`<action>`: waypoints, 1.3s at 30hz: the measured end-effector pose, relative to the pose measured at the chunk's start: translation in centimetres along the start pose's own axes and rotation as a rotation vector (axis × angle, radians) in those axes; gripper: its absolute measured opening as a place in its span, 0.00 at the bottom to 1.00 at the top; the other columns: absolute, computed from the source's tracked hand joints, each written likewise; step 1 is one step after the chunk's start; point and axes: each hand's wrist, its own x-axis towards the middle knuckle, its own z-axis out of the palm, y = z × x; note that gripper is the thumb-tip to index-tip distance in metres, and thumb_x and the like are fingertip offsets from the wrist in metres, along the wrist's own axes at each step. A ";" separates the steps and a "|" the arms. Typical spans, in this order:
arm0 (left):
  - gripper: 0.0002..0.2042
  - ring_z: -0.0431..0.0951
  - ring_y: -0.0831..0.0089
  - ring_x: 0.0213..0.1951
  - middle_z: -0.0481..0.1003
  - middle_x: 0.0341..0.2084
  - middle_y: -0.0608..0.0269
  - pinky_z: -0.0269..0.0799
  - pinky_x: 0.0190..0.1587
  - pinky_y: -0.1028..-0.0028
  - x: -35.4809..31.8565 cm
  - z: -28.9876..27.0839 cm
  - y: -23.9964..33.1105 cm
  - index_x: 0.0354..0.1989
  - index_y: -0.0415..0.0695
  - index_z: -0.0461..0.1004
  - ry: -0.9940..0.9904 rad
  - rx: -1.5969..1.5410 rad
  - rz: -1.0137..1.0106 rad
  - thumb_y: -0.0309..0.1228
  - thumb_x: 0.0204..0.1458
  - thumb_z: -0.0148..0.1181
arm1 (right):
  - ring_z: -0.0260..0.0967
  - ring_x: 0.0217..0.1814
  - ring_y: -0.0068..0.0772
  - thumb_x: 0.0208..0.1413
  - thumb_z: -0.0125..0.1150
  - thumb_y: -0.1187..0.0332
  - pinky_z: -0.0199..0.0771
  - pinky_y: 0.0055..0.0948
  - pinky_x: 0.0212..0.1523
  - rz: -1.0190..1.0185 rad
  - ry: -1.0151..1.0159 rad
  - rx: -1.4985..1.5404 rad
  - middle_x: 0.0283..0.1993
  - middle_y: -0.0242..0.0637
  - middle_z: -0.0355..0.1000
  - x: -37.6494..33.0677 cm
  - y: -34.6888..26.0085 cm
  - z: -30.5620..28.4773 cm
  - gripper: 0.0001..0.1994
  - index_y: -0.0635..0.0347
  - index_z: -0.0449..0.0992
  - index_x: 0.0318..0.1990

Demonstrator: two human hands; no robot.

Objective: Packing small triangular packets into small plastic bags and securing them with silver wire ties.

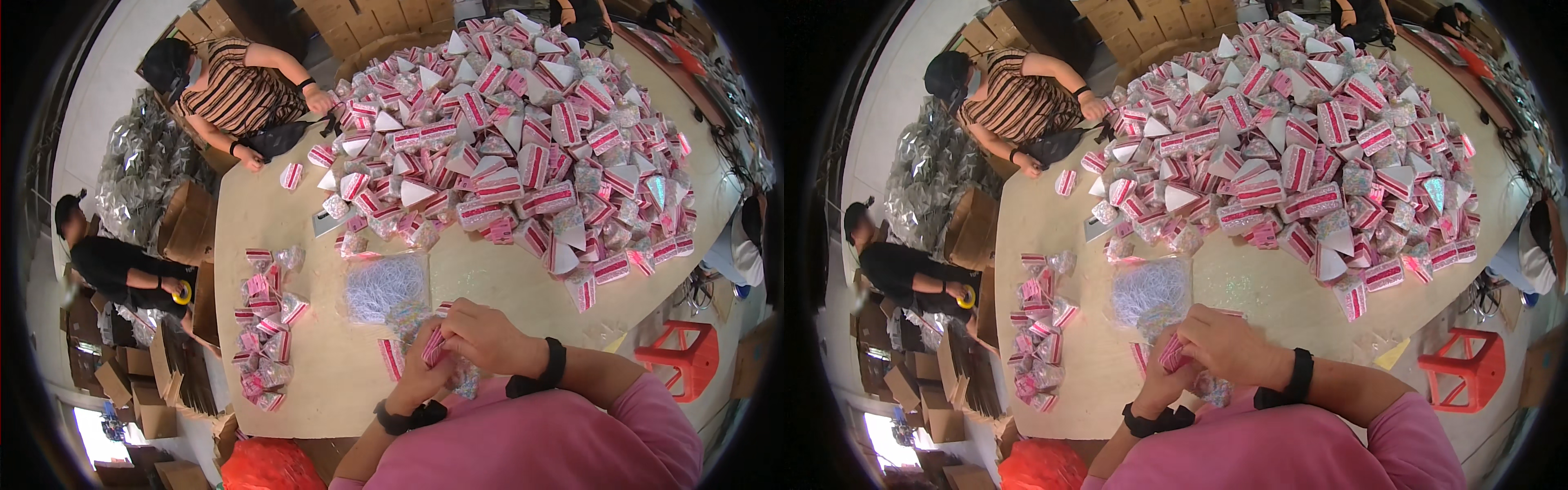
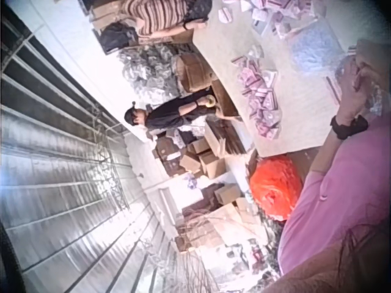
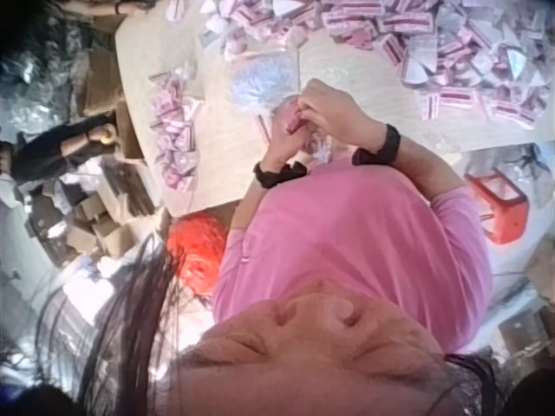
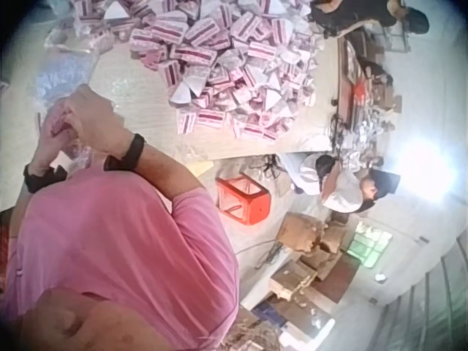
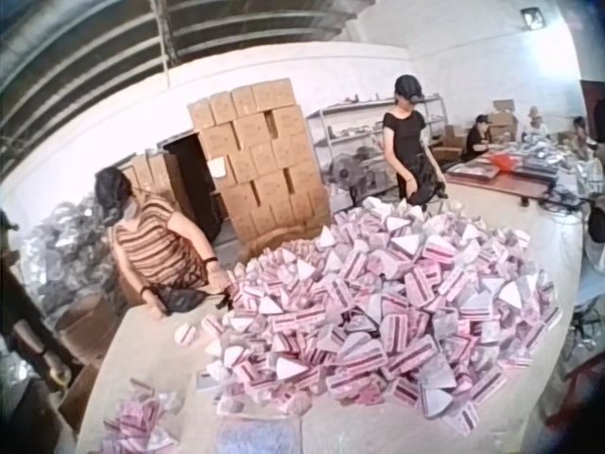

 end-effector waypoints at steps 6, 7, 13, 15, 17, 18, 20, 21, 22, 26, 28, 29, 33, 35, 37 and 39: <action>0.19 0.71 0.77 0.41 0.70 0.39 0.64 0.68 0.43 0.77 0.7 -0.3 1.2 0.50 0.39 0.65 -0.055 -0.206 -0.150 0.18 0.47 0.51 | 0.64 0.42 0.46 0.48 0.60 0.67 0.67 0.38 0.42 -0.009 -0.047 -0.133 0.38 0.41 0.64 0.2 0.3 -0.2 0.12 0.61 0.68 0.38; 0.17 0.71 0.78 0.39 0.70 0.37 0.65 0.69 0.41 0.78 0.7 -0.3 1.3 0.48 0.40 0.67 0.003 -0.244 -0.228 0.18 0.47 0.51 | 0.64 0.45 0.46 0.47 0.61 0.67 0.67 0.38 0.44 -0.042 -0.056 -0.172 0.41 0.42 0.65 0.3 0.5 -0.3 0.14 0.61 0.68 0.40; 0.17 0.74 0.75 0.37 0.72 0.37 0.63 0.72 0.36 0.77 0.9 0.4 2.3 0.48 0.39 0.66 0.068 -0.508 -0.447 0.17 0.49 0.51 | 0.54 0.63 0.48 0.41 0.66 0.63 0.56 0.43 0.60 -0.183 -0.199 -0.372 0.60 0.47 0.58 0.4 0.5 -0.2 0.33 0.64 0.60 0.56; 0.17 0.74 0.76 0.37 0.72 0.37 0.62 0.71 0.36 0.78 0.8 0.8 2.4 0.48 0.39 0.66 0.052 -0.499 -0.393 0.17 0.49 0.52 | 0.56 0.61 0.49 0.40 0.67 0.64 0.57 0.43 0.60 -0.181 -0.213 -0.334 0.58 0.48 0.59 0.6 0.5 0.0 0.34 0.65 0.59 0.55; 0.16 0.73 0.76 0.37 0.72 0.37 0.62 0.71 0.36 0.78 0.6 1.1 3.0 0.48 0.39 0.66 0.073 -0.486 -0.401 0.18 0.49 0.53 | 0.57 0.60 0.50 0.38 0.67 0.65 0.58 0.44 0.59 -0.208 -0.192 -0.299 0.56 0.50 0.60 0.5 0.7 0.3 0.34 0.67 0.59 0.54; 0.16 0.73 0.76 0.37 0.72 0.37 0.62 0.71 0.36 0.79 0.6 1.2 3.1 0.48 0.39 0.66 0.079 -0.480 -0.408 0.18 0.48 0.54 | 0.58 0.59 0.50 0.38 0.67 0.65 0.59 0.44 0.59 -0.231 -0.163 -0.284 0.56 0.50 0.60 0.0 1.0 0.3 0.33 0.67 0.60 0.53; 0.16 0.73 0.76 0.38 0.71 0.37 0.62 0.71 0.36 0.78 0.6 0.6 3.3 0.48 0.39 0.66 -0.047 -0.399 -0.449 0.19 0.49 0.55 | 0.61 0.56 0.51 0.38 0.66 0.67 0.62 0.45 0.57 -0.282 -0.104 -0.273 0.53 0.51 0.62 -0.2 1.1 0.4 0.31 0.69 0.61 0.52; 0.17 0.73 0.76 0.38 0.71 0.37 0.62 0.71 0.36 0.78 0.6 0.4 3.3 0.48 0.38 0.66 -0.107 -0.361 -0.467 0.20 0.49 0.55 | 0.64 0.53 0.51 0.39 0.66 0.68 0.64 0.46 0.55 -0.312 -0.077 -0.275 0.52 0.52 0.64 -0.1 1.0 0.3 0.30 0.70 0.62 0.50; 0.17 0.73 0.75 0.39 0.71 0.37 0.62 0.71 0.36 0.78 0.5 0.4 3.2 0.48 0.38 0.66 -0.102 -0.375 -0.441 0.20 0.49 0.55 | 0.66 0.50 0.51 0.39 0.65 0.70 0.67 0.46 0.52 -0.342 -0.049 -0.277 0.50 0.53 0.65 -0.1 1.0 0.3 0.28 0.72 0.63 0.49; 0.17 0.73 0.75 0.39 0.72 0.37 0.61 0.70 0.37 0.77 0.2 1.2 2.2 0.49 0.38 0.67 -0.068 -0.324 -0.345 0.23 0.48 0.56 | 0.67 0.50 0.52 0.41 0.64 0.73 0.67 0.47 0.52 -0.361 -0.006 -0.304 0.51 0.52 0.66 -0.7 1.4 0.8 0.25 0.70 0.64 0.48; 0.18 0.73 0.75 0.39 0.73 0.37 0.60 0.70 0.38 0.77 0.2 1.7 1.3 0.49 0.38 0.67 -0.024 -0.232 -0.293 0.24 0.48 0.56 | 0.67 0.50 0.53 0.41 0.64 0.73 0.68 0.47 0.52 -0.363 -0.002 -0.310 0.51 0.51 0.66 -1.0 1.5 1.0 0.25 0.68 0.64 0.49; 0.18 0.73 0.75 0.39 0.73 0.36 0.59 0.70 0.38 0.76 0.1 2.0 0.8 0.49 0.39 0.67 0.006 -0.180 -0.261 0.25 0.49 0.56 | 0.66 0.52 0.53 0.40 0.65 0.73 0.67 0.46 0.53 -0.349 -0.015 -0.298 0.52 0.51 0.65 -1.0 1.5 1.0 0.26 0.67 0.63 0.49; 0.18 0.74 0.73 0.37 0.74 0.34 0.56 0.70 0.39 0.74 0.0 2.0 1.8 0.50 0.41 0.67 0.077 0.025 -0.284 0.25 0.49 0.55 | 0.63 0.56 0.54 0.38 0.66 0.71 0.63 0.46 0.57 -0.258 -0.055 -0.197 0.57 0.50 0.62 -1.4 0.9 0.3 0.29 0.66 0.62 0.51; 0.18 0.74 0.72 0.37 0.75 0.34 0.55 0.70 0.40 0.73 0.2 2.2 2.3 0.51 0.42 0.67 0.131 0.017 -0.206 0.24 0.48 0.55 | 0.61 0.58 0.54 0.37 0.65 0.70 0.62 0.46 0.57 -0.254 -0.039 -0.161 0.59 0.49 0.60 -1.7 0.9 0.2 0.30 0.66 0.62 0.52; 0.19 0.75 0.71 0.37 0.75 0.34 0.55 0.70 0.40 0.72 0.1 2.3 2.3 0.51 0.42 0.67 0.166 0.029 -0.142 0.23 0.47 0.55 | 0.61 0.59 0.54 0.37 0.65 0.71 0.63 0.45 0.57 -0.311 0.011 -0.165 0.60 0.50 0.59 -2.1 1.4 0.6 0.30 0.66 0.62 0.52; 0.20 0.75 0.72 0.38 0.75 0.35 0.55 0.70 0.42 0.72 0.1 2.3 1.8 0.51 0.41 0.68 0.181 0.061 -0.093 0.23 0.46 0.55 | 0.61 0.59 0.54 0.37 0.65 0.71 0.64 0.44 0.57 -0.320 0.011 -0.187 0.60 0.50 0.59 -2.3 1.5 0.7 0.30 0.65 0.62 0.52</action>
